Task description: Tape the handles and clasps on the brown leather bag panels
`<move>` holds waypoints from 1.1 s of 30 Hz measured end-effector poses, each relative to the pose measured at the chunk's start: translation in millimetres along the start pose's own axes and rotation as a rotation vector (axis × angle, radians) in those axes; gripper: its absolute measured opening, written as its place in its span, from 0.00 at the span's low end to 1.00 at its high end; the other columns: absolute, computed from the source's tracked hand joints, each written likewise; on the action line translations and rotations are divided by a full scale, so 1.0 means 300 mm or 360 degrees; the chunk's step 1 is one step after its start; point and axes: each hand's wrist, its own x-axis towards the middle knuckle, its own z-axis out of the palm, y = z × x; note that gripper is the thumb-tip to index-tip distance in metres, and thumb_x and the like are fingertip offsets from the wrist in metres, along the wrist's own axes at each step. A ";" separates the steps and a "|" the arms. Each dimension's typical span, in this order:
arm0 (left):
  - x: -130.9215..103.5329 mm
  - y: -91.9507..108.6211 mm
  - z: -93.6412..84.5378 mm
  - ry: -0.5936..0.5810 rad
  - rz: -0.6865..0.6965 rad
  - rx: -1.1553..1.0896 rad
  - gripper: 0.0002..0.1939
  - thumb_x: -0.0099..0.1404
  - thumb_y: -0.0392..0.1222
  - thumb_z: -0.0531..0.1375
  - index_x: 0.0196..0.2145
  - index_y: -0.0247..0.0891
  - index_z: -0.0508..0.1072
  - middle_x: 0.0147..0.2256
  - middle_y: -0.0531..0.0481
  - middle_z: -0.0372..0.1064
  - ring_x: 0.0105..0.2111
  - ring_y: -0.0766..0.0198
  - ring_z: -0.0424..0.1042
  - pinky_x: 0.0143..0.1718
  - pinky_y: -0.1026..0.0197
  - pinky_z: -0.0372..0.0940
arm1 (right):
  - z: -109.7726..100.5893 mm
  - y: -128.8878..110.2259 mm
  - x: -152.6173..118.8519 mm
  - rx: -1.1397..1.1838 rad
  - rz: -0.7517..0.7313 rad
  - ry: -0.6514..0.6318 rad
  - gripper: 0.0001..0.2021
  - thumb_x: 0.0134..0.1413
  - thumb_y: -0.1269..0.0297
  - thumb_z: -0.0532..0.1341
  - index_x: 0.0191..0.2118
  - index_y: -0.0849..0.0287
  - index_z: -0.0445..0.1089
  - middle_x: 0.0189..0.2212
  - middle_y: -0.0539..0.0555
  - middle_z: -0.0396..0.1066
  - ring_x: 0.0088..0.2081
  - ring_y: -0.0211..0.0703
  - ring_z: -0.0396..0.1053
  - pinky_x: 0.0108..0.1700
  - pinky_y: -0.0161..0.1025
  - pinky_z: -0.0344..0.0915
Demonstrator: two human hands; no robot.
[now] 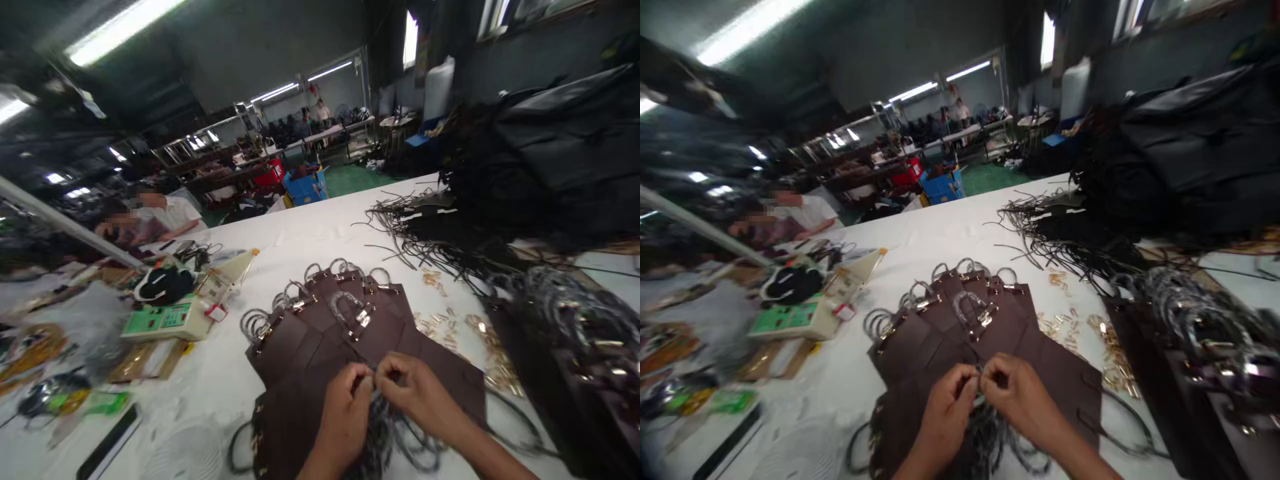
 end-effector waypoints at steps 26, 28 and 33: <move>0.321 -0.381 -0.045 0.0074 -0.0959 -0.1270 0.22 0.62 0.58 0.65 0.34 0.37 0.64 0.21 0.56 0.57 0.16 0.74 0.45 0.14 0.68 0.42 | -0.266 0.723 0.728 0.0597 0.0521 0.0432 0.20 0.46 0.45 0.69 0.34 0.58 0.75 0.48 0.57 0.76 0.54 0.56 0.69 0.63 0.51 0.56; 0.317 -0.384 -0.044 0.0054 -0.0958 -0.1256 0.21 0.63 0.58 0.63 0.35 0.37 0.64 0.21 0.56 0.56 0.16 0.74 0.45 0.14 0.68 0.42 | -0.270 0.753 0.755 0.0667 0.0492 0.0547 0.20 0.45 0.45 0.69 0.34 0.57 0.74 0.52 0.56 0.74 0.57 0.54 0.68 0.64 0.48 0.56; 0.311 -0.373 -0.045 0.0014 -0.0956 -0.1233 0.20 0.66 0.57 0.61 0.35 0.37 0.64 0.20 0.57 0.55 0.16 0.74 0.45 0.15 0.69 0.42 | -0.265 0.765 0.786 0.0420 0.0454 0.0680 0.20 0.52 0.43 0.61 0.38 0.56 0.73 0.55 0.53 0.72 0.56 0.48 0.69 0.57 0.41 0.63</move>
